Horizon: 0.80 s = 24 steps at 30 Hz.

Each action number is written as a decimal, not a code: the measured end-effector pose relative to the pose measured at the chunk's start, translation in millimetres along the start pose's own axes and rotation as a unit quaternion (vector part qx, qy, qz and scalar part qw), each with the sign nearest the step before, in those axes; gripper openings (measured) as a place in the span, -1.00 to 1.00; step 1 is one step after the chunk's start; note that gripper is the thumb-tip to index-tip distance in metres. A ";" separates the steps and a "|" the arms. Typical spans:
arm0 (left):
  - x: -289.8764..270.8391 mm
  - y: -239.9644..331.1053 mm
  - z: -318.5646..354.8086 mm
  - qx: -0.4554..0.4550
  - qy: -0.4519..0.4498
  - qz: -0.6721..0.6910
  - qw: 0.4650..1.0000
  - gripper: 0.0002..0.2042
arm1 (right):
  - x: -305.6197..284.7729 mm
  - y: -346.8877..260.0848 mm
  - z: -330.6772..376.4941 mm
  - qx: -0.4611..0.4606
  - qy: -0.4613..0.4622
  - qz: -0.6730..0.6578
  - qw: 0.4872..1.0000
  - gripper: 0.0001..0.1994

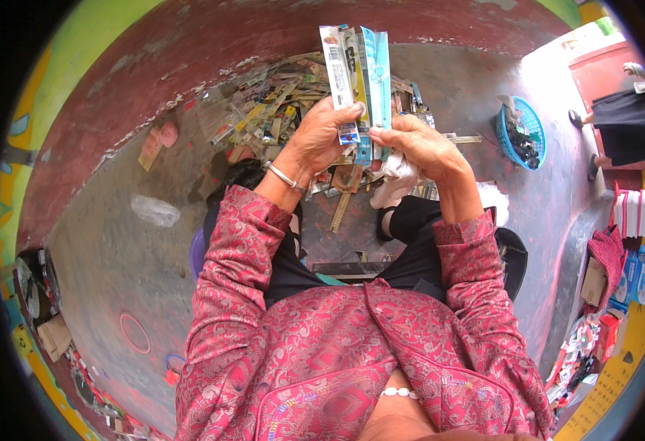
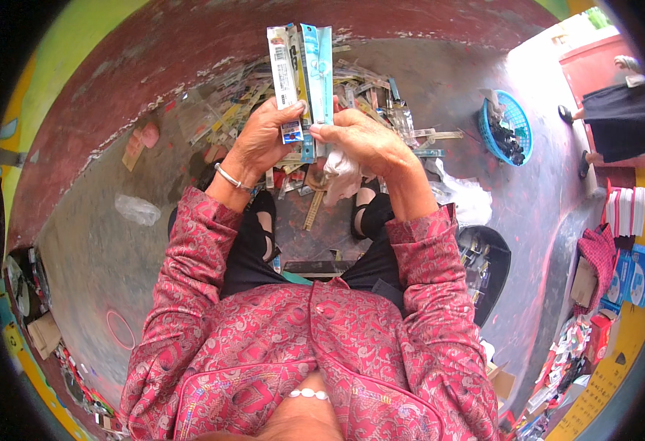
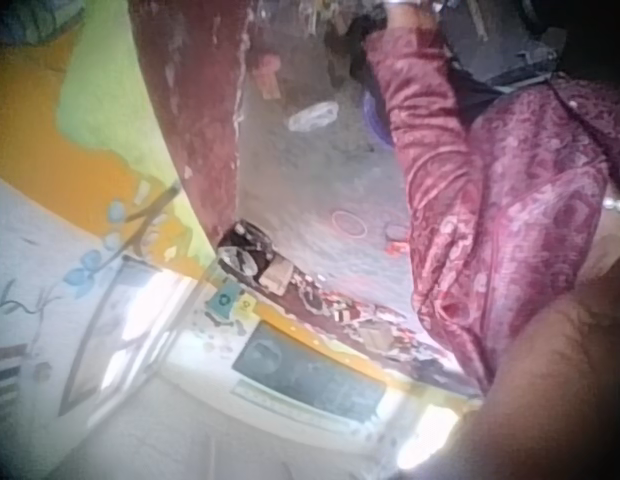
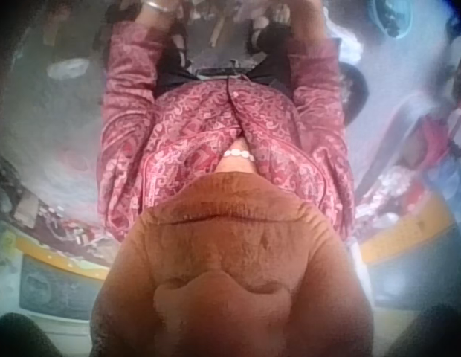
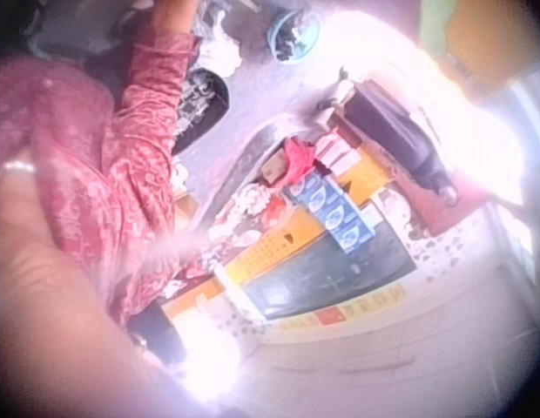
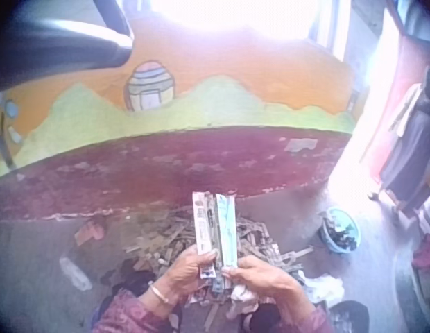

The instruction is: The person picks up pen refills from a pile on the floor, inserts them into plastic sleeves, and places the packaged refills into a black crate.

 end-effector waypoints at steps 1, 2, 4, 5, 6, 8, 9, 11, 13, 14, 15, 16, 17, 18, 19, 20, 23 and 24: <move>-0.5 0.7 0.4 0.002 -0.002 -0.002 1.000 -0.64 | 1.1 -1.5 1.6 0.008 -0.005 -0.011 1.000 -0.74; 1.6 1.3 1.1 -0.004 -0.008 -0.005 1.000 -0.63 | 0.1 -1.9 3.4 0.020 0.000 -0.024 0.999 -0.74; 6.7 3.0 3.8 -0.016 -0.020 -0.010 1.000 -0.62 | -1.4 -1.7 5.8 0.046 0.008 -0.051 0.998 -0.74; 8.1 1.2 4.1 -0.027 -0.030 -0.004 0.999 -0.62 | -1.5 -1.7 4.9 0.041 0.006 -0.054 0.998 -0.73; 8.6 -1.4 4.0 -0.038 -0.040 0.002 0.999 -0.62 | -1.7 0.3 2.8 0.036 0.004 -0.056 0.998 -0.72; 11.6 -4.6 5.5 -0.053 -0.061 0.013 0.997 -0.59 | 2.8 2.1 -1.7 0.004 -0.010 -0.048 0.999 -0.73; 10.7 -5.0 4.8 -0.042 -0.046 0.006 0.998 -0.59 | 5.0 2.5 -2.3 0.011 -0.012 -0.049 0.999 -0.74; 10.2 -6.3 3.0 -0.021 -0.018 -0.007 1.000 -0.57 | 8.0 1.4 -0.8 0.026 -0.014 -0.049 0.998 -0.74; 16.4 -5.2 6.4 -0.039 -0.040 0.003 0.998 -0.52 | 9.1 -1.5 3.5 0.028 -0.037 -0.100 0.994 -0.76; 19.1 -3.2 8.9 -0.047 -0.062 0.004 0.997 -0.49 | 10.0 -3.5 6.5 0.028 -0.052 -0.125 0.990 -0.78; 21.9 -2.5 10.7 -0.055 -0.084 0.004 0.995 -0.46 | 10.3 -5.7 8.4 0.029 -0.066 -0.149 0.986 -0.79; 23.4 -3.6 10.4 -0.051 -0.092 0.003 0.994 -0.41 | 7.7 -0.7 4.9 0.037 -0.077 -0.148 0.985 -0.80; 24.8 -4.2 11.0 -0.040 -0.085 -0.002 0.996 -0.41 | 8.6 -1.6 4.9 0.031 -0.078 -0.141 0.986 -0.80; 26.9 -5.2 11.5 -0.030 -0.079 -0.007 0.996 -0.41 | 10.5 -2.7 5.1 0.026 -0.079 -0.135 0.987 -0.79; 27.4 -5.1 11.5 -0.019 -0.073 -0.012 0.997 -0.42 | 13.2 -3.9 5.6 0.021 -0.080 -0.128 0.988 -0.79; 21.8 -5.5 9.2 -0.016 -0.054 -0.037 0.998 -0.43 | 11.9 -2.5 6.1 0.019 0.005 -0.078 0.997 -0.75; 13.1 -6.4 8.0 -0.060 -0.013 -0.026 0.998 -0.47 | 13.5 1.8 -0.4 -0.010 -0.011 0.021 1.000 -0.70; 12.7 -6.4 6.6 -0.046 -0.015 -0.027 0.998 -0.49 | 9.6 5.0 -1.7 -0.010 -0.028 0.072 0.997 -0.65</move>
Point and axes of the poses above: each hand's wrist, its own z-axis away from the middle knuckle, its own x-axis out of the palm, y = z × x, the point moved 6 cm from there along -z, towards the middle knuckle, and after that the axes turned 13 degrees about y, right-handed, at the moved point
